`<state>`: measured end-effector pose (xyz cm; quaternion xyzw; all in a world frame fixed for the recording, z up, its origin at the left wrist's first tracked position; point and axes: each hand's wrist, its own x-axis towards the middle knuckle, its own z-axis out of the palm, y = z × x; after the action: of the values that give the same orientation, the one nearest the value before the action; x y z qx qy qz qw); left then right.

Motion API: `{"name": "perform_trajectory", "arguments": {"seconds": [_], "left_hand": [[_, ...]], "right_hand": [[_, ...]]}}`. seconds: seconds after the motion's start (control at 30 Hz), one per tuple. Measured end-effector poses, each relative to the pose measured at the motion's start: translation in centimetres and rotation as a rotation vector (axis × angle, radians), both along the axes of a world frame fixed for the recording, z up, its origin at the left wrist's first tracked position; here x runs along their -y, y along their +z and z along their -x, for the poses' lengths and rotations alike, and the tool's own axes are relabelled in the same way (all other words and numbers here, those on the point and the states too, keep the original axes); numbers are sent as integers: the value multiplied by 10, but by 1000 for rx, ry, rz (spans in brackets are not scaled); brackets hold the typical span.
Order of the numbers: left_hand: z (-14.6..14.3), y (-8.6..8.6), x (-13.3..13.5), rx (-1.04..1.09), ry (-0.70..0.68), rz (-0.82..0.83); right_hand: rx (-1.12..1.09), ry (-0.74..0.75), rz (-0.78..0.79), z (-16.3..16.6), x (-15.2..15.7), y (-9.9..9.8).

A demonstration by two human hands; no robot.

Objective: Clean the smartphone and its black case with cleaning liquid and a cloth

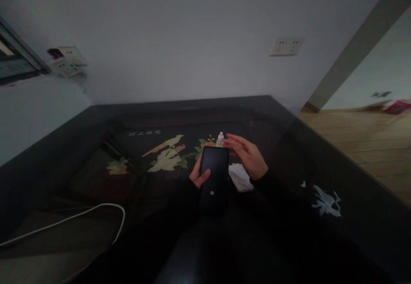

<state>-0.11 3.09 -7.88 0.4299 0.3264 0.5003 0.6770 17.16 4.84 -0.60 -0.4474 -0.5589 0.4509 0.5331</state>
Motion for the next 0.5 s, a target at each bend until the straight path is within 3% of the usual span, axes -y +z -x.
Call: {"name": "perform_trajectory", "arguments": {"seconds": [0.1,0.27,0.37,0.5], "left_hand": [[7,-7,-13,-11,122,76],[18,-16,-27,-141,302,30],[23,-17,-35,-237,283,-43],[31,-24,-55,-400,175,-142]], "right_hand": [[-45,61,207,4,2,-15],[42,356,469,25,17,-42],[33,482,580,30,22,-49],[38,449,562,26,17,-51]]}}
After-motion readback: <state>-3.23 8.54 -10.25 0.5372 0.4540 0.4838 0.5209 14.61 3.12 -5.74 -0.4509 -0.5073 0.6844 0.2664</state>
